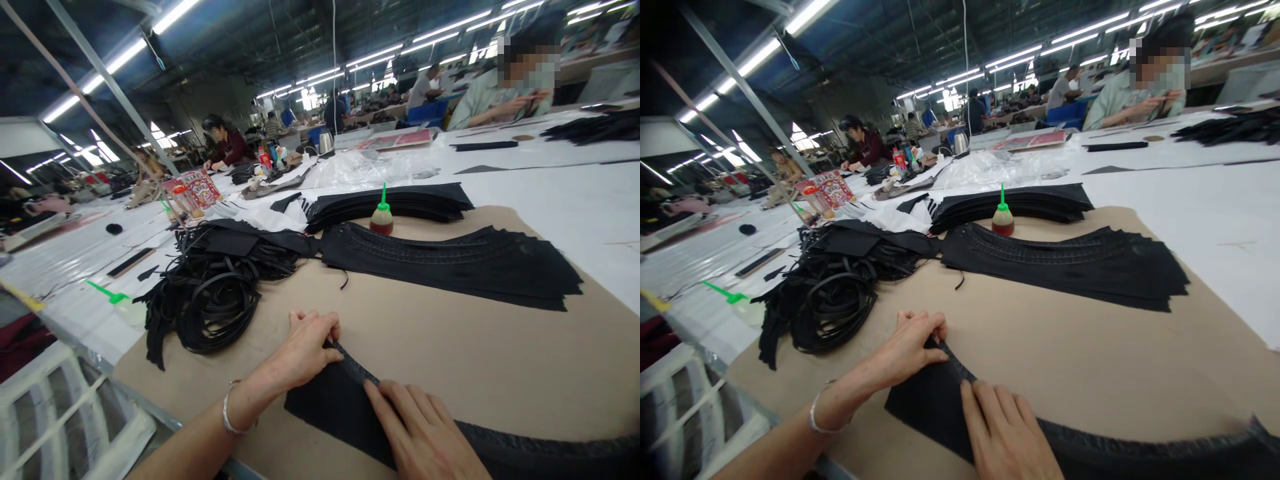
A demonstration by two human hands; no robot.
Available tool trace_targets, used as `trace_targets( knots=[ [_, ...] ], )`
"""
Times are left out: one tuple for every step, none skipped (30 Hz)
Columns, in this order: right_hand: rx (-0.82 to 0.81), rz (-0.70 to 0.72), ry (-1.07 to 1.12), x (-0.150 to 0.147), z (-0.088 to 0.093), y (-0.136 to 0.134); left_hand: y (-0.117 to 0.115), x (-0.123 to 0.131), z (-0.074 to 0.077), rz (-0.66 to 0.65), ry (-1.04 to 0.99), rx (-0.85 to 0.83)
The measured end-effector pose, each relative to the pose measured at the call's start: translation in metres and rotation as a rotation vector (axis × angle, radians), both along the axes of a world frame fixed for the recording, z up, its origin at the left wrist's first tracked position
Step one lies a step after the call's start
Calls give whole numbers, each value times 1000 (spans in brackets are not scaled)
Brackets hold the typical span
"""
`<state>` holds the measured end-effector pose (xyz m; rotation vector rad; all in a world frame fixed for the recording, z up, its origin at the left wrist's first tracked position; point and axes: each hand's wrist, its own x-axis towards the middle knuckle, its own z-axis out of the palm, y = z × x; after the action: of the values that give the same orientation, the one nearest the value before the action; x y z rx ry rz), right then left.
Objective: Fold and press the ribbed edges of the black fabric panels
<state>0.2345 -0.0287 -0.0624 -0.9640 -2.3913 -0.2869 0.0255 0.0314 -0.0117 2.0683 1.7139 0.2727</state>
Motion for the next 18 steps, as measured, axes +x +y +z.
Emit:
trace_targets(
  knots=[
    [2,-3,6,-8,2,2,0,-1,0,6,-1,5],
    [9,-4,11,-16,2,4,1,-2,0,13,-3,10],
    [18,-7,18,-22,1,6,1,-4,0,19,-7,13],
    [28,-11,23,-27,-1,7,2,-7,0,23,-13,12],
    [35,-14,21,-31,-3,8,2,-10,0,26,-24,8],
    [39,-21,15,-33,-5,8,3,-14,0,25,-37,-1],
    [40,-26,5,-34,-7,8,4,-17,0,24,-52,-10],
    [40,-31,-3,-34,-9,8,5,-20,0,24,-67,-19],
    [41,-37,-8,-33,-9,8,6,-23,0,24,-82,-27],
    [42,-43,-11,-33,-9,7,7,-26,0,25,-96,-33],
    [40,-47,-12,-33,-9,7,8,-27,0,27,-107,-36],
    [40,-48,-12,-33,-8,7,9,-28,-1,29,-117,-37],
    [42,-46,-11,-33,-8,8,9,-28,-1,32,-124,-37],
    [43,-46,-11,-34,-8,8,10,-28,-1,35,-128,-36],
    [47,-45,-9,-34,-8,8,10,-27,-2,38,-132,-35],
    [52,-43,-8,-35,-8,9,10,-27,-2,42,-133,-33],
    [60,-38,-7,-35,-8,9,10,-26,-3,45,-134,-30],
    [68,-33,-6,-35,-8,9,10,-26,-4,47,-135,-27]
  ],
)
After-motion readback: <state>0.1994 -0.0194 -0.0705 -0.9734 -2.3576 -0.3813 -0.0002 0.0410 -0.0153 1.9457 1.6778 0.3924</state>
